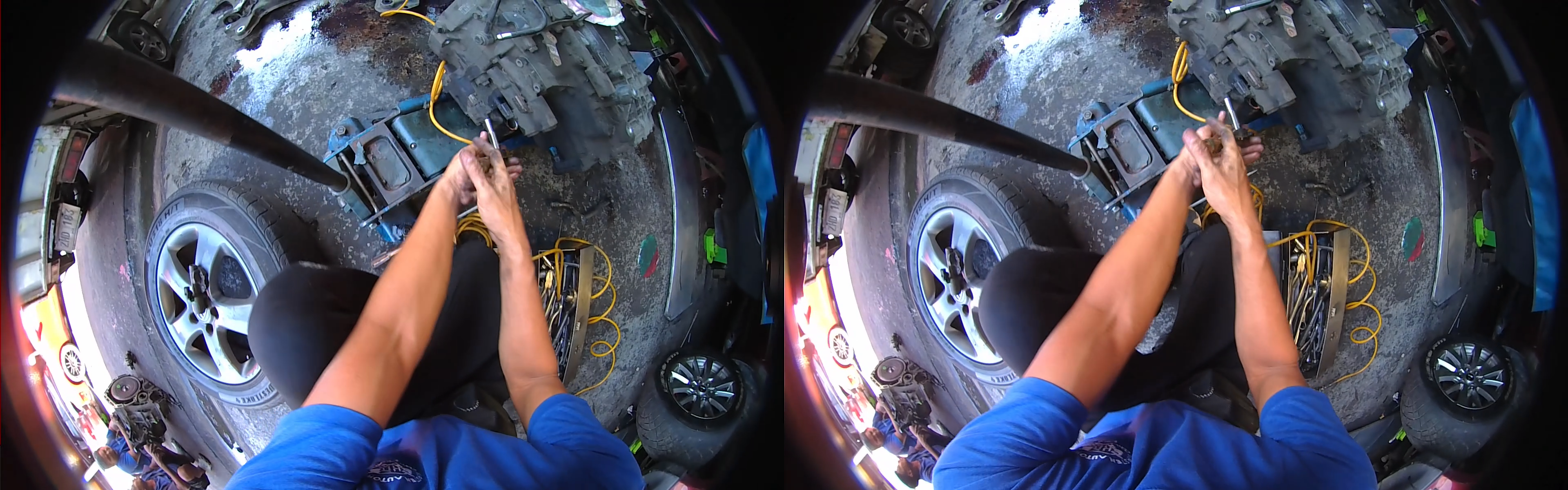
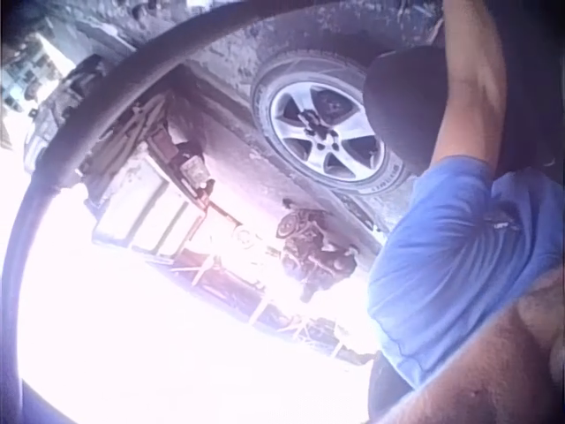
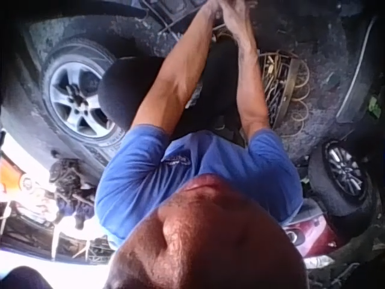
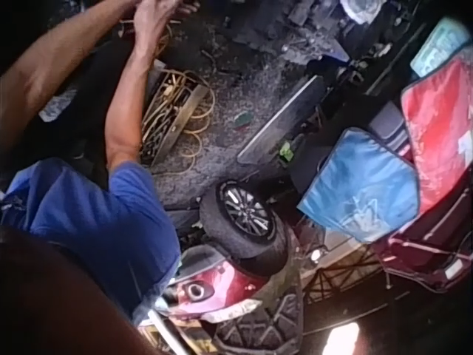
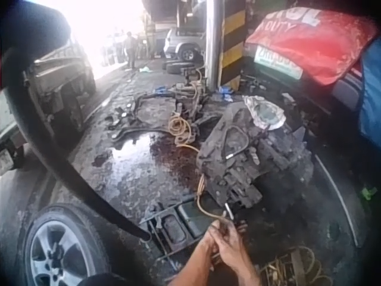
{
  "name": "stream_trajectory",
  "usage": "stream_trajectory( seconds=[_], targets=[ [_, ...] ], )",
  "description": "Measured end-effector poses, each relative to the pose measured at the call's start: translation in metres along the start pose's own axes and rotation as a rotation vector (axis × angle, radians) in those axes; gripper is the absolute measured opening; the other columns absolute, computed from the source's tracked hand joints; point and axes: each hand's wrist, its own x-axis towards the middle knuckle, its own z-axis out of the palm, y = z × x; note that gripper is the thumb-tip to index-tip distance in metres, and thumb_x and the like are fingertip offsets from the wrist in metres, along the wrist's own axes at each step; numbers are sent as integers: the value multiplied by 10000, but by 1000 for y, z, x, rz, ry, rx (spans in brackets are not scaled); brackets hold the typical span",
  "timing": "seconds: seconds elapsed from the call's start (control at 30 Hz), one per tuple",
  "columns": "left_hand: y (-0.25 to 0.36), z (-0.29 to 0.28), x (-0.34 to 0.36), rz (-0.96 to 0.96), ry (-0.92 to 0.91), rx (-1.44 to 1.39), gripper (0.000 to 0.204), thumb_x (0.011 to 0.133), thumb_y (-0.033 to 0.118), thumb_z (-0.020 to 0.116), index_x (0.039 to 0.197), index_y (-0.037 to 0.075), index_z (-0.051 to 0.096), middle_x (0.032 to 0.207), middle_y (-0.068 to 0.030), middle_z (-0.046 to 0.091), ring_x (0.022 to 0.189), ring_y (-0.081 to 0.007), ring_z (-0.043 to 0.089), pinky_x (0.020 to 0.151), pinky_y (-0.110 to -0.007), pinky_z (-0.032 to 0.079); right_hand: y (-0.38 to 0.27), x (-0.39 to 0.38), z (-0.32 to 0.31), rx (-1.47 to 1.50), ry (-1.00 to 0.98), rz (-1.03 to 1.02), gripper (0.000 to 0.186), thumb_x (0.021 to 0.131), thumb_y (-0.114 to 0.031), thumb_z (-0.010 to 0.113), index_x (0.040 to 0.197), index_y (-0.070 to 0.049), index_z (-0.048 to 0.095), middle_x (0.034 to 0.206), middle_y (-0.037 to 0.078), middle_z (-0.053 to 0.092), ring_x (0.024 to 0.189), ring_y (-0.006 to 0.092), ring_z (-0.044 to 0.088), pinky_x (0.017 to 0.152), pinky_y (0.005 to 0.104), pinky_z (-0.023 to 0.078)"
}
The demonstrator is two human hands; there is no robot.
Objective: Repairing a vehicle engine component using socket wrenches and other hand tools.
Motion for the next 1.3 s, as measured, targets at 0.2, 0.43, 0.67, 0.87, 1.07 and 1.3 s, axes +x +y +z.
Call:
stream_trajectory(
  seconds=[0.2,0.43,0.67,0.87,1.07,1.3],
  targets=[
    [-12,9,38,213,-117,-200,421,958,480,505,973,62,555,813,-87,583,677,-222,602,605,-370,557,-52,0,-35,-447,171,-49,455,966,-460,512,1067,-37,647,832,83,690,717,194,669,632,336,522],
    [-20,12,36,258,-71,-429,458,925,569,506,1036,125,494,758,-84,549,609,-186,543,525,-311,483,-56,-7,-35,-910,28,-377,446,949,-455,516,1025,-42,668,1000,240,672,913,383,667,772,419,520],
    [-25,32,34,235,-114,-409,472,910,620,483,969,154,441,714,-52,495,496,-140,425,436,-258,321,-71,27,-84,-668,226,-980,398,1002,-246,339,863,-6,623,745,125,595,707,218,570,652,347,472],
    [-41,24,38,390,-95,-477,389,945,555,494,929,167,511,688,-35,504,512,-162,442,496,-295,446,-54,22,-49,-252,-275,-652,390,967,-161,414,638,17,523,625,130,553,602,239,532,662,331,452],
    [-24,15,40,162,-328,-727,453,945,554,470,913,105,523,716,-57,462,506,-133,410,421,-232,332,-89,11,-50,-506,-31,-651,316,938,-109,418,723,20,611,598,123,532,609,222,536,652,333,466],
    [-33,-9,55,105,-582,-837,425,930,518,534,957,95,565,747,-56,459,589,-132,442,493,-291,381,-28,17,-6,-568,-264,-919,331,875,-169,601,604,8,530,582,135,538,575,321,545,632,402,444]
  ],
)
